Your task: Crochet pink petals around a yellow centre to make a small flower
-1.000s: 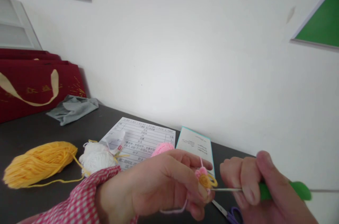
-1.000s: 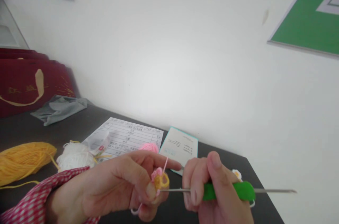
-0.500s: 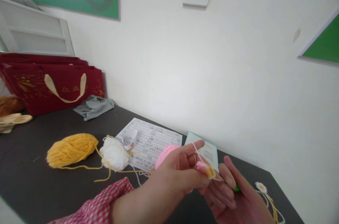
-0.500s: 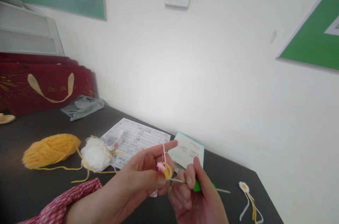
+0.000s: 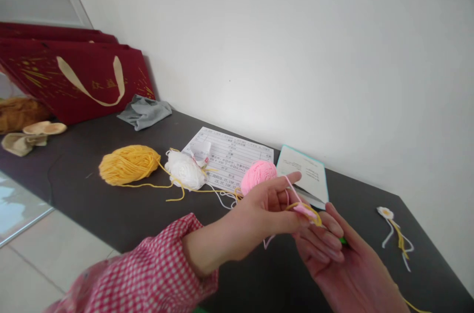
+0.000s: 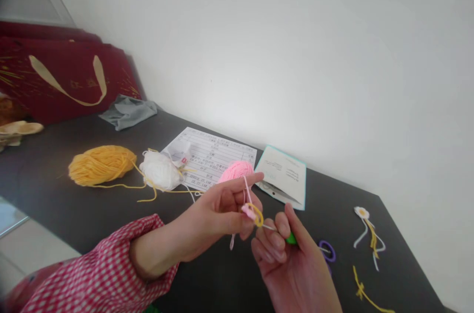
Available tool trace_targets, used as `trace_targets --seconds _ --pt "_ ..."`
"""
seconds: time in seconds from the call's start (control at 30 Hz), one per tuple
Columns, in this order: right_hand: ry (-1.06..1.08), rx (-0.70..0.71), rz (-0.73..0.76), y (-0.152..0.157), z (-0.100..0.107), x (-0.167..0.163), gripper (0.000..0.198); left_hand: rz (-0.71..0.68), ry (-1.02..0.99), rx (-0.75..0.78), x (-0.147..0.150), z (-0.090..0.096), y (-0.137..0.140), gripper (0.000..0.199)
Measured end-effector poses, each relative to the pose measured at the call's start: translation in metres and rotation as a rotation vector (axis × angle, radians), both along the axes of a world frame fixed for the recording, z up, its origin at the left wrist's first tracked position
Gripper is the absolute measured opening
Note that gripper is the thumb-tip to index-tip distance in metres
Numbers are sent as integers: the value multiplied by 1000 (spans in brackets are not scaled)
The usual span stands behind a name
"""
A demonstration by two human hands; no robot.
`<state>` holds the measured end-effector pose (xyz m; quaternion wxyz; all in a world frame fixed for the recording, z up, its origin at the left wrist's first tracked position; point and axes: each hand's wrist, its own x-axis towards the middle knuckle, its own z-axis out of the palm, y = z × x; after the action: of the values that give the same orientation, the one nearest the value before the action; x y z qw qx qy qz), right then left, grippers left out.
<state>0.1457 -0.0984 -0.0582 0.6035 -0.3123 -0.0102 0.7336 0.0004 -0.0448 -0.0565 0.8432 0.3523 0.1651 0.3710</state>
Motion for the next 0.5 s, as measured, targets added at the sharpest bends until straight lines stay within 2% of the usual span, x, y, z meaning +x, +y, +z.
trace_targets --seconds 0.13,0.27,0.4,0.5 --pt "-145 -70 -99 7 -7 3 38 -103 19 -16 5 -9 15 67" --pt "-376 39 -144 9 -15 8 41 -182 60 -164 8 -20 21 63" --pt "-642 103 -161 7 -20 8 43 -249 -60 -364 7 -32 21 30" --pt "-901 196 -232 6 -24 8 43 -285 -99 -447 4 -36 22 27"
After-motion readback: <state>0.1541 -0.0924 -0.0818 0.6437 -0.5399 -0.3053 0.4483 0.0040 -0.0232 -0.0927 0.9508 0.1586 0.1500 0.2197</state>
